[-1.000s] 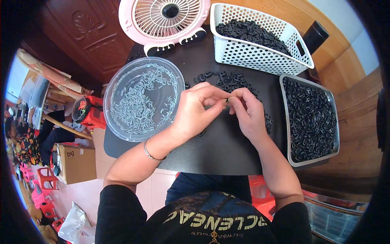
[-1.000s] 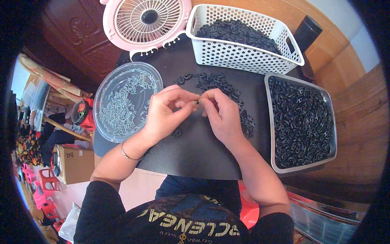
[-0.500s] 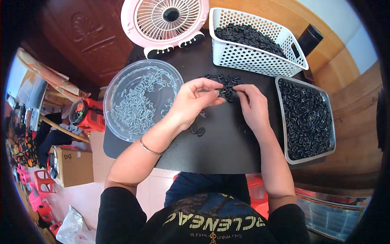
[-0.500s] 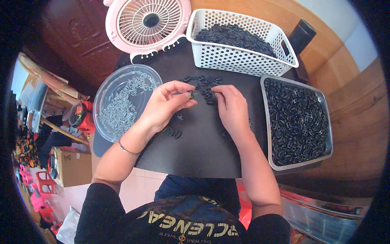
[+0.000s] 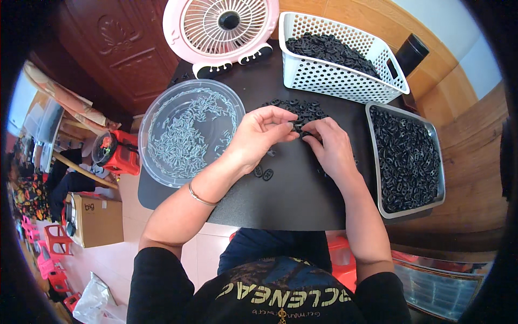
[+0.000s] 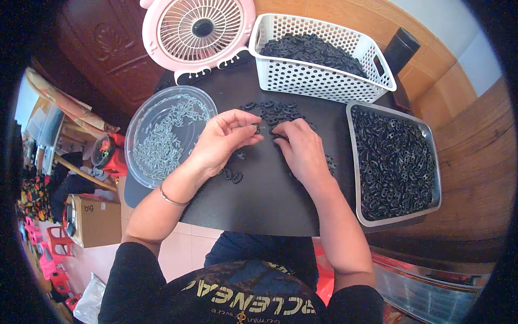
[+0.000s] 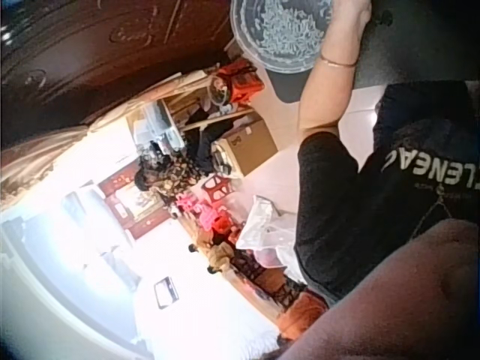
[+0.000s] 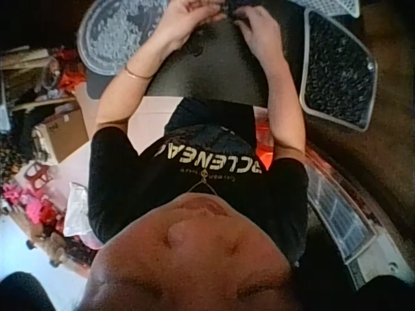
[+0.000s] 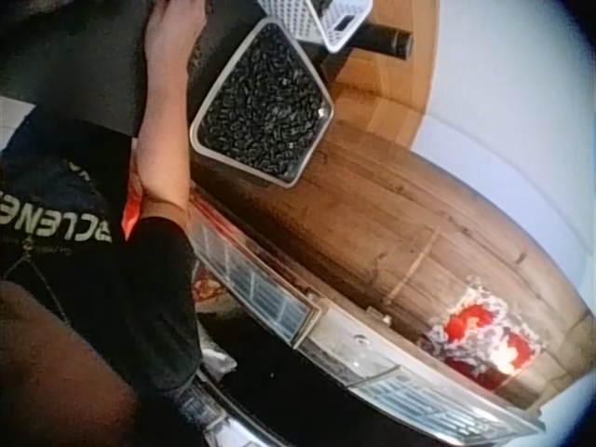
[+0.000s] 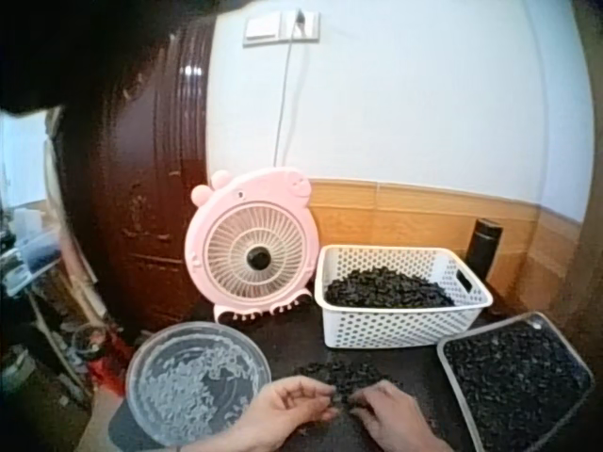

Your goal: The person repeatedly picks small black plastic components from a tray and inserts silver screws from a bowl into them by hand. The assembled units are placed on the table surface. The process continues with one item at a time throughout the clip.

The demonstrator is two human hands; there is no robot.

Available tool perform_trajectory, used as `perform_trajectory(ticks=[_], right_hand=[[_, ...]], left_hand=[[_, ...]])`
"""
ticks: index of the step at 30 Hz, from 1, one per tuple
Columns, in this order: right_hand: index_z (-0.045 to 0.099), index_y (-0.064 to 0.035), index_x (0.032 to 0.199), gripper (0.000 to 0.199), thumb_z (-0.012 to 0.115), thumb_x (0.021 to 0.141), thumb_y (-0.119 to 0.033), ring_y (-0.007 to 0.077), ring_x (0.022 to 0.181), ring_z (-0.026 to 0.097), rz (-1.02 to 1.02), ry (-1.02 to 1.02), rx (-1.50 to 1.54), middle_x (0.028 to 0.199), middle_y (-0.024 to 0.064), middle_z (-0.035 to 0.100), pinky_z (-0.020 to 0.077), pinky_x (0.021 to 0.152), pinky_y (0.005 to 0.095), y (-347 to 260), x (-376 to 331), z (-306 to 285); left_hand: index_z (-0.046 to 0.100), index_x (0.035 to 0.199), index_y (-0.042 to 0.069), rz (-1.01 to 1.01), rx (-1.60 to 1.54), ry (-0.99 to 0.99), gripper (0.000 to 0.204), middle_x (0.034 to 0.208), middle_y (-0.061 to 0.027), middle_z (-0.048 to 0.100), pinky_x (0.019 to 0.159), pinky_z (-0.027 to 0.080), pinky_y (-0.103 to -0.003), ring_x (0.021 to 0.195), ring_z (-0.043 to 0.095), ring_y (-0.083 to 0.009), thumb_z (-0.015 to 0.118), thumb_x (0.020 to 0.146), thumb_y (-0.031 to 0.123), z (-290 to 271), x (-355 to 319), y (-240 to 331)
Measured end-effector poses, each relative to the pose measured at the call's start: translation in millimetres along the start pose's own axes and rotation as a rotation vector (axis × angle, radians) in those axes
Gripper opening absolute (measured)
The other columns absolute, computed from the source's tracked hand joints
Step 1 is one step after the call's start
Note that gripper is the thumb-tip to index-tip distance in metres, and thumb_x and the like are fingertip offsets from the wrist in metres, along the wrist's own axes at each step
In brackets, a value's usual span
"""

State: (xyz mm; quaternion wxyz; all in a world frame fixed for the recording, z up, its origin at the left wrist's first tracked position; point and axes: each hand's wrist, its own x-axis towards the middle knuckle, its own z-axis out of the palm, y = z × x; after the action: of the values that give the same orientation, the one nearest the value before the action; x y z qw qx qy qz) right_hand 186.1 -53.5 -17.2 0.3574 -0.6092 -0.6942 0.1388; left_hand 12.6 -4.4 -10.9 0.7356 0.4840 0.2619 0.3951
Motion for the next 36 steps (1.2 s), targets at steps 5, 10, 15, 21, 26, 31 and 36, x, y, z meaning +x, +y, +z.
perform_trajectory(ticks=[5,10,15,21,26,31,36], right_hand=[[0.062,-0.0046,0.091,0.016,0.059,0.076,0.000,0.0149,0.074,0.058,0.088,0.101,0.338,0.082,0.0055,0.055,0.0464,0.068,0.0245,-1,3,-1],[0.059,-0.0024,0.101,0.021,0.057,0.080,-0.002,0.0093,0.076,0.057,0.176,0.067,0.695,0.087,0.0039,0.058,0.0453,0.068,0.0216,-4,3,-5],[0.055,-0.0001,0.106,0.025,0.056,0.080,-0.003,0.0106,0.073,0.058,0.250,0.003,0.810,0.086,0.0071,0.061,0.0457,0.066,0.0218,-8,2,-10],[0.055,-0.0014,0.097,0.016,0.057,0.082,-0.006,0.0113,0.071,0.059,0.317,-0.006,0.991,0.084,0.0075,0.062,0.0462,0.064,0.0218,-7,3,-12],[0.054,-0.0020,0.097,0.015,0.056,0.084,-0.008,0.0102,0.073,0.058,0.225,0.032,1.036,0.083,0.0075,0.062,0.0456,0.065,0.0208,3,3,-4],[0.056,-0.0020,0.093,0.012,0.057,0.084,-0.009,0.0094,0.073,0.057,0.311,0.038,1.094,0.083,0.0066,0.061,0.0449,0.066,0.0202,-4,3,-4],[0.059,-0.0036,0.092,0.010,0.056,0.084,-0.008,0.0092,0.073,0.056,0.288,0.060,0.984,0.083,0.0051,0.061,0.0453,0.067,0.0213,0,3,-2]], left_hand=[[0.056,0.097,-0.001,0.000,0.060,-0.006,0.016,0.092,-0.0067,0.059,0.071,0.050,-0.022,0.078,0.060,-0.0129,0.054,0.082,0.000,-1,1,-2],[0.054,0.100,-0.001,0.000,0.048,0.023,0.018,0.088,-0.0052,0.059,0.069,0.049,-0.021,0.077,0.060,-0.0118,0.054,0.082,0.000,2,-1,-1],[0.053,0.102,0.000,-0.034,0.022,0.027,0.020,0.085,-0.0037,0.058,0.068,0.049,-0.020,0.075,0.059,-0.0114,0.054,0.082,0.000,1,1,-2],[0.053,0.097,0.001,-0.007,0.018,0.035,0.015,0.086,-0.0044,0.058,0.068,0.049,-0.019,0.075,0.060,-0.0112,0.054,0.082,0.000,2,-1,-2],[0.052,0.093,0.001,0.008,-0.024,0.011,0.011,0.087,-0.0051,0.058,0.069,0.050,-0.021,0.076,0.060,-0.0131,0.054,0.082,-0.001,5,-1,0],[0.052,0.090,0.000,0.034,-0.007,-0.004,0.010,0.087,-0.0062,0.058,0.071,0.051,-0.023,0.078,0.062,-0.0150,0.055,0.081,-0.002,5,-2,-2],[0.052,0.089,0.001,0.042,-0.001,-0.008,0.009,0.086,-0.0063,0.058,0.070,0.052,-0.023,0.078,0.062,-0.0164,0.055,0.081,-0.002,7,-2,-3]])
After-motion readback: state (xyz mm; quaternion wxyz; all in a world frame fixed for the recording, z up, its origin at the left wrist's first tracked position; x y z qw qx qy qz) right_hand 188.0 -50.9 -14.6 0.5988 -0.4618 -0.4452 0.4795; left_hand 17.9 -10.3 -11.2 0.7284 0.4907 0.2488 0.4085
